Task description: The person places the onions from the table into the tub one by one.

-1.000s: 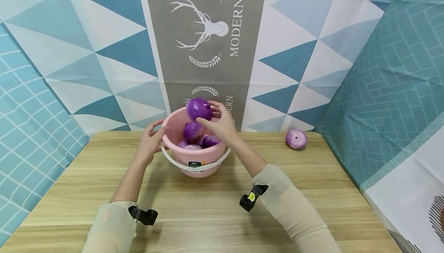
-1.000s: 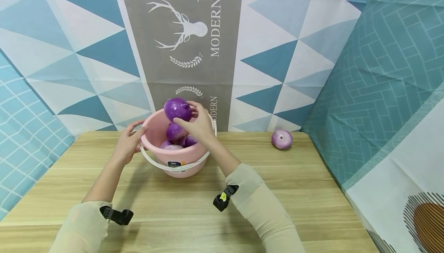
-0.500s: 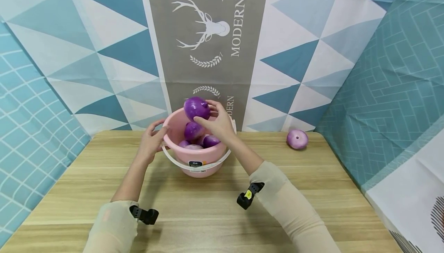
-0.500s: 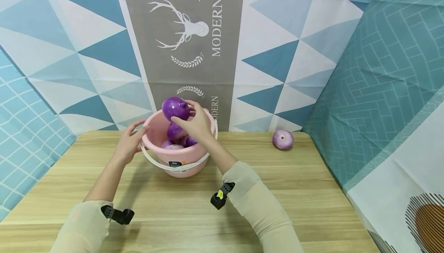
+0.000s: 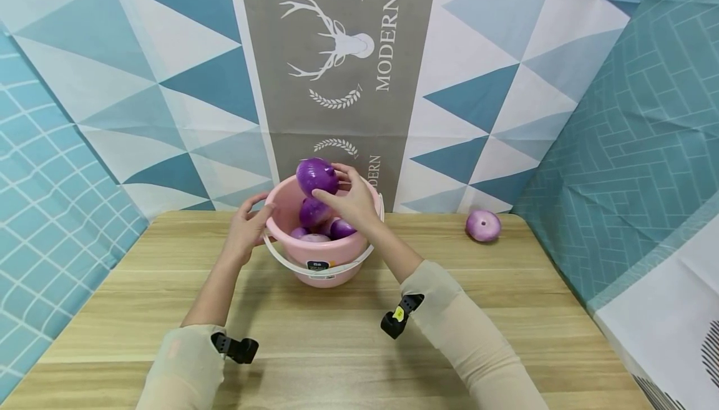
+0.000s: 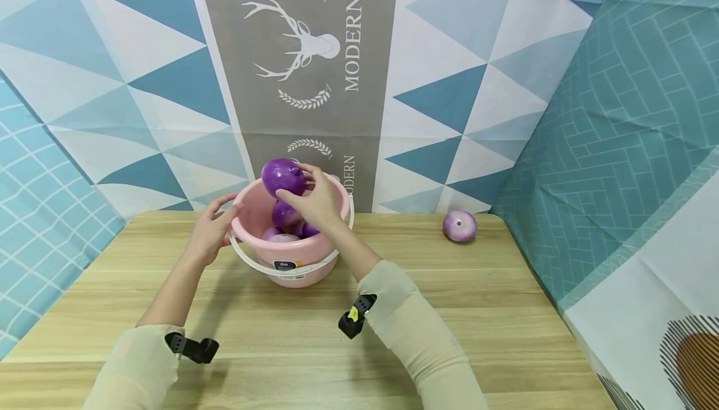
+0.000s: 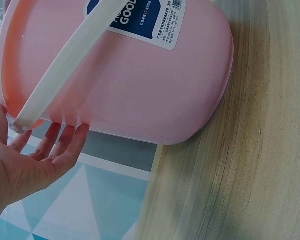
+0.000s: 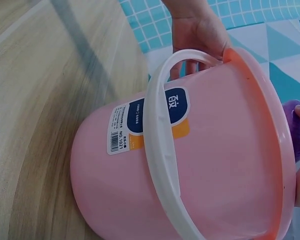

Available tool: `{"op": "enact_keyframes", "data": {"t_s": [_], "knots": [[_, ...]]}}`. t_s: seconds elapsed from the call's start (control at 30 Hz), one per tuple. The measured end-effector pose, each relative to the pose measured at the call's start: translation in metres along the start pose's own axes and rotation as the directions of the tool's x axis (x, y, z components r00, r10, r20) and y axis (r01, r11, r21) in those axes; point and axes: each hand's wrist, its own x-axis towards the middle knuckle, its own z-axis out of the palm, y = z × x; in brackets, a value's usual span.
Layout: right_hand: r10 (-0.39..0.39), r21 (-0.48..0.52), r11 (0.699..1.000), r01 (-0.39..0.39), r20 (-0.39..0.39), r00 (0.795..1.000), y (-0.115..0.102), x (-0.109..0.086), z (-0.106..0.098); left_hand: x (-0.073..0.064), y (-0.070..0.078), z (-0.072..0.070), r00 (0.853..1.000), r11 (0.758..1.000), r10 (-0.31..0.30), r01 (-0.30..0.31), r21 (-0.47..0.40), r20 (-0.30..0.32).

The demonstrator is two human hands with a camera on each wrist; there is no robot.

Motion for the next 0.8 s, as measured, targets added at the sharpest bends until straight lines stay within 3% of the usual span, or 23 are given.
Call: {"op": "enact_keyframes", "data": {"t_s": [0.47, 0.8], "knots": [[0.049, -0.05, 0.998, -0.048, 0.02, 0.999, 0.0019, 0.001, -0.0025, -0.0006, 0.0041, 0.0019, 1.0, 1.0, 0.004, -0.004, 0.002, -0.002], [0.016, -0.049, 0.999, -0.014, 0.059, 0.998, 0.0036, -0.0009, -0.0015, -0.0007, 0.0009, 0.0008, 1.0, 1.0, -0.007, 0.007, -0.019, 0.003]]}}
